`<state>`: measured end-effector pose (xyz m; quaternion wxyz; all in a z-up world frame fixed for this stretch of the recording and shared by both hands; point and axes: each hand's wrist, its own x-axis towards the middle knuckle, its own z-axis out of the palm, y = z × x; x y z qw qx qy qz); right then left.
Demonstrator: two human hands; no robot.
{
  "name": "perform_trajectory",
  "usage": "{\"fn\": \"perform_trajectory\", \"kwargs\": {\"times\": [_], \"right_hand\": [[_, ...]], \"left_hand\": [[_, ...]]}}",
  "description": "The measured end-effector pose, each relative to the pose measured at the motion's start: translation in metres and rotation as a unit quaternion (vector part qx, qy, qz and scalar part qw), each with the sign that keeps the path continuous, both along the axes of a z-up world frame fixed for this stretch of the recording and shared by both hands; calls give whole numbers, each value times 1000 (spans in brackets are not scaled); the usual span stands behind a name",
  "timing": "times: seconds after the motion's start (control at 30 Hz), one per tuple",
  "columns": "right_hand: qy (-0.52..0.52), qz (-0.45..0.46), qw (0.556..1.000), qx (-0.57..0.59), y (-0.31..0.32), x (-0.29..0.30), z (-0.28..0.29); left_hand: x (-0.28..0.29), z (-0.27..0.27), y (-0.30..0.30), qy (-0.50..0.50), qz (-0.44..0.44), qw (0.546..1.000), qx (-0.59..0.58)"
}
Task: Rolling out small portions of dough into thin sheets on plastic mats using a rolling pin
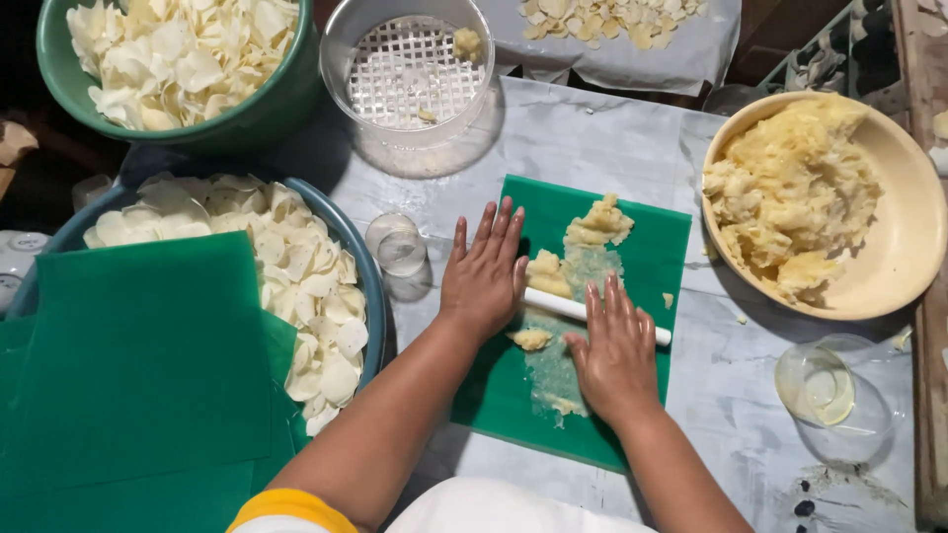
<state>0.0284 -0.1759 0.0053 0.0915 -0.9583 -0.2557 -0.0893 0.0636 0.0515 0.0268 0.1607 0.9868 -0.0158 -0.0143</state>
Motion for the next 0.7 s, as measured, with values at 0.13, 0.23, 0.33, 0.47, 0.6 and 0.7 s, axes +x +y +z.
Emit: {"fn": "perform_trajectory", "kwargs": {"times": [0.13, 0.23, 0.33, 0.47, 0.6, 0.7], "right_hand": [[58, -25, 997, -32, -1, 3, 5], [70, -65, 994, -47, 1, 34, -7], [69, -89, 992, -51, 3, 35, -11], [68, -40, 996, -43, -5, -30, -8], [70, -36, 996, -29, -3, -12, -12], [67, -68, 995, -36, 1, 26, -20]], "left_hand": [[11, -23, 3, -12, 0, 1000, 11], [30, -34, -1, 5, 15, 1000, 15], [24, -24, -2, 15, 21, 1000, 10], [-30, -39, -4, -168, 5, 982, 83], [-13, -40, 1, -166, 2, 984, 61], [18, -33, 4, -13, 16, 999, 39]]}}
